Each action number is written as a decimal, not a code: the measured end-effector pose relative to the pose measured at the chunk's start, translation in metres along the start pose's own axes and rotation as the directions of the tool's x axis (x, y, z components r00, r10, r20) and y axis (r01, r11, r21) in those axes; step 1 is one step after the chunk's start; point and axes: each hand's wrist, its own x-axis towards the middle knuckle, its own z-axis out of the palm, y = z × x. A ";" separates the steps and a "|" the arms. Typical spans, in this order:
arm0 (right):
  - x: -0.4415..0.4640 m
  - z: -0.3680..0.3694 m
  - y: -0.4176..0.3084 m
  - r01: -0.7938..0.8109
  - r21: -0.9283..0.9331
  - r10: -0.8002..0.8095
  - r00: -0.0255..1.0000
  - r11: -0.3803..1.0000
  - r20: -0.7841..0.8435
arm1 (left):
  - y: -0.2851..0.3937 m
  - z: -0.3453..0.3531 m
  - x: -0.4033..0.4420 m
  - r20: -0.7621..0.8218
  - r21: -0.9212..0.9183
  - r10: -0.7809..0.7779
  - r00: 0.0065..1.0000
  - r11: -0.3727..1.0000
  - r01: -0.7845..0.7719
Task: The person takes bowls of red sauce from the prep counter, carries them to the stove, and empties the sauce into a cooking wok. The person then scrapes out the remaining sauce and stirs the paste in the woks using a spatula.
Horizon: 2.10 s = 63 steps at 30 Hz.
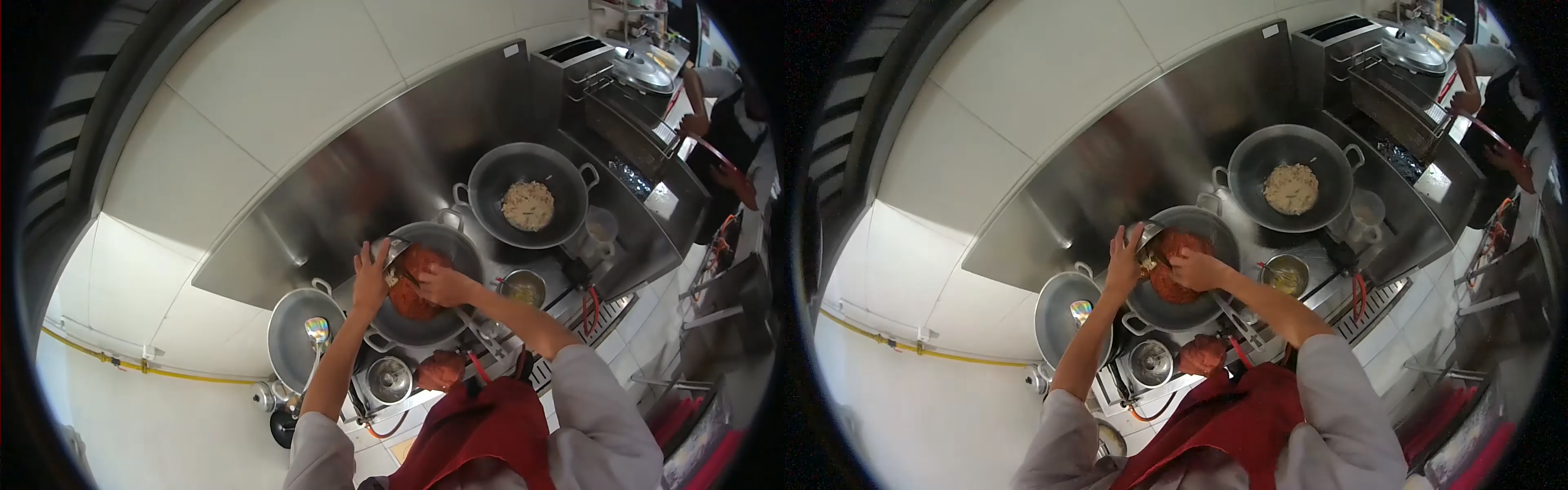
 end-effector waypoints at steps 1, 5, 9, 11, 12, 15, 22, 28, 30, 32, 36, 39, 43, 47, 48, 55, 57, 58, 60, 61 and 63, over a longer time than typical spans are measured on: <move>0.003 -0.001 -0.003 0.131 -0.019 -0.127 0.980 0.991 0.150 | -0.008 0.003 0.003 0.008 0.046 0.032 0.999 0.998 -0.032; 0.009 -0.017 -0.009 0.071 0.033 -0.075 0.985 0.997 0.158 | -0.018 0.002 0.011 0.110 0.102 0.011 0.994 0.995 -0.022; 0.015 -0.014 -0.014 0.130 -0.153 -0.113 0.987 0.980 0.116 | -0.023 0.003 0.015 0.184 0.131 0.044 0.982 0.989 -0.069; 0.018 -0.022 -0.019 0.180 -0.109 -0.161 0.973 0.978 0.164 | -0.030 0.014 0.017 0.178 0.153 0.067 0.982 0.984 -0.095; 0.019 -0.019 -0.020 0.125 -0.140 -0.100 0.980 0.982 0.172 | -0.026 0.011 0.017 0.177 0.147 0.076 0.981 0.984 -0.103; 0.017 -0.015 -0.033 0.097 -0.138 -0.070 0.979 0.986 0.190 | -0.019 0.000 0.016 0.267 0.175 0.078 0.961 0.976 -0.127; 0.025 -0.014 -0.049 -0.036 0.005 0.033 0.968 0.999 0.248 | -0.018 0.004 0.026 0.326 0.225 0.123 0.937 0.953 -0.203; 0.019 -0.008 -0.052 -0.121 0.048 0.108 0.970 0.991 0.220 | -0.016 0.000 0.016 0.299 0.244 0.164 0.940 0.939 -0.241; 0.018 -0.008 -0.056 -0.200 -0.028 0.202 0.970 0.979 0.134 | -0.012 -0.005 0.016 0.275 0.241 0.187 0.943 0.936 -0.255; 0.016 -0.009 -0.053 -0.273 -0.092 0.278 0.960 0.958 0.046 | -0.004 -0.015 0.014 0.280 0.216 0.185 0.942 0.944 -0.249; 0.021 -0.010 -0.049 -0.245 -0.053 0.248 0.968 0.968 0.048 | -0.014 -0.007 0.020 0.295 0.235 0.177 0.939 0.939 -0.250; 0.023 -0.015 -0.043 -0.317 0.005 0.317 0.947 0.948 -0.048 | -0.034 -0.002 0.024 0.247 0.068 0.166 0.955 0.980 -0.188; 0.037 -0.015 -0.035 -0.522 0.241 0.571 0.784 0.818 -0.243 | -0.083 0.024 0.033 0.109 -0.459 0.241 0.964 0.873 -0.166; 0.036 -0.010 -0.035 -0.539 0.352 0.597 0.799 0.765 -0.073 | -0.081 0.019 0.015 0.070 -0.729 0.095 0.993 0.684 -0.014; 0.035 -0.013 -0.036 -0.509 0.373 0.588 0.798 0.776 -0.133 | -0.077 0.018 0.014 0.069 -0.728 0.088 0.994 0.685 -0.010; 0.019 -0.018 0.008 -0.137 0.219 0.174 0.971 0.966 -0.161 | -0.073 0.016 0.008 0.041 -0.826 -0.031 0.999 0.562 0.051; 0.022 -0.020 0.022 -0.162 0.205 0.207 0.953 0.965 -0.222 | -0.072 0.017 0.013 0.035 -0.806 -0.019 0.999 0.591 0.039; 0.023 -0.021 0.025 -0.197 0.194 0.247 0.928 0.961 -0.279 | -0.068 0.016 0.014 0.057 -0.810 -0.015 0.998 0.583 0.055; 0.019 -0.020 0.026 -0.072 0.213 0.116 0.973 0.974 -0.200 | -0.060 0.010 0.011 0.084 -0.809 -0.020 0.996 0.582 0.080; 0.015 -0.018 0.030 0.049 0.226 -0.023 0.993 0.973 -0.116 | -0.053 0.007 0.011 0.108 -0.778 -0.040 0.993 0.619 0.109; 0.007 -0.019 0.039 0.035 0.260 -0.004 0.993 0.965 -0.117 | -0.045 0.007 0.013 0.126 -0.746 -0.069 0.990 0.650 0.141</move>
